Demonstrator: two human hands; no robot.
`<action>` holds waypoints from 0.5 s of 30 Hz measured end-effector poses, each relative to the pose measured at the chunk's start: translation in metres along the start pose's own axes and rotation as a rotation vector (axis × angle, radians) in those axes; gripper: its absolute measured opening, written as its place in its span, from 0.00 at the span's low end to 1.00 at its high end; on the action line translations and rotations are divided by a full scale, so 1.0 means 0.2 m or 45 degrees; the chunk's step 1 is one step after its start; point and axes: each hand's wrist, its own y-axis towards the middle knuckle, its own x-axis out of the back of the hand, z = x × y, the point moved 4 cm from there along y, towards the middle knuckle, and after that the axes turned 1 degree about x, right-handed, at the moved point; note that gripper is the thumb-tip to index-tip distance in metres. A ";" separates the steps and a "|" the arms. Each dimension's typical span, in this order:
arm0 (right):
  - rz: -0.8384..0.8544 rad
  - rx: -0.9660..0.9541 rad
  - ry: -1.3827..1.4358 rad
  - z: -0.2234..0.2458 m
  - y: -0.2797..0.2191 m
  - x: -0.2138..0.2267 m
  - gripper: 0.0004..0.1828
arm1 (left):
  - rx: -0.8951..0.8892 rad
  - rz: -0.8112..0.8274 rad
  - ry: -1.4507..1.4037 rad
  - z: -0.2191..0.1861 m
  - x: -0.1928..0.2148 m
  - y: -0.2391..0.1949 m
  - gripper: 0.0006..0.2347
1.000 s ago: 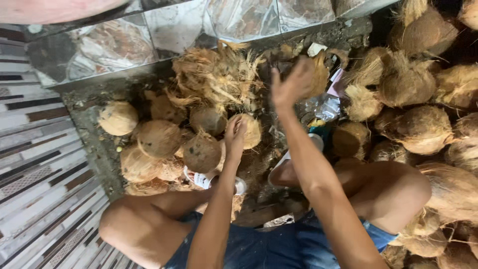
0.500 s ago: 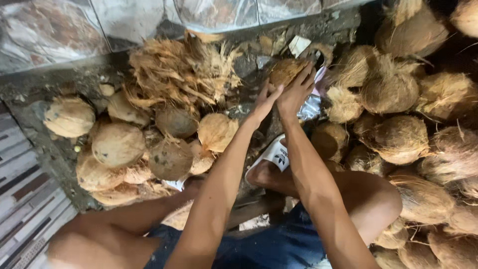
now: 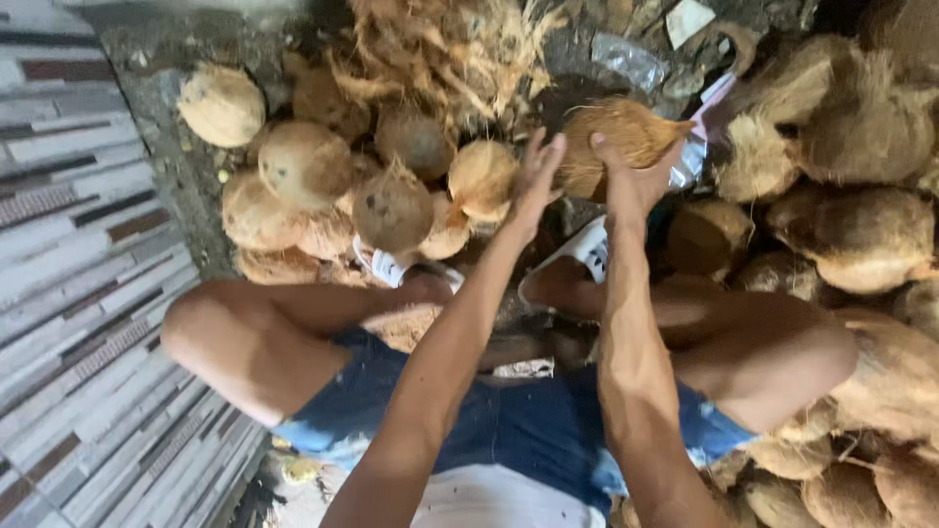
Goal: The person sits cross-legged on a tiled floor and peels the fibrous husk off several coconuts by hand. They pull away strands of husk, rotate the coconuts to access different sides, and place the removed husk on the floor. The person repeatedly picks up new coconuts from a pile to continue the peeling process.
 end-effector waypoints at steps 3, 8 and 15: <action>0.266 -0.131 0.117 0.11 -0.34 0.07 0.62 | 0.008 -0.110 -0.137 0.11 0.15 -0.18 0.44; 0.735 0.125 0.194 0.49 -0.90 0.15 0.70 | 0.124 -0.390 -0.473 0.45 0.50 -0.41 0.43; 1.073 0.254 0.053 0.53 -1.37 0.07 0.74 | 0.126 -0.600 -0.162 0.31 0.81 -0.89 0.45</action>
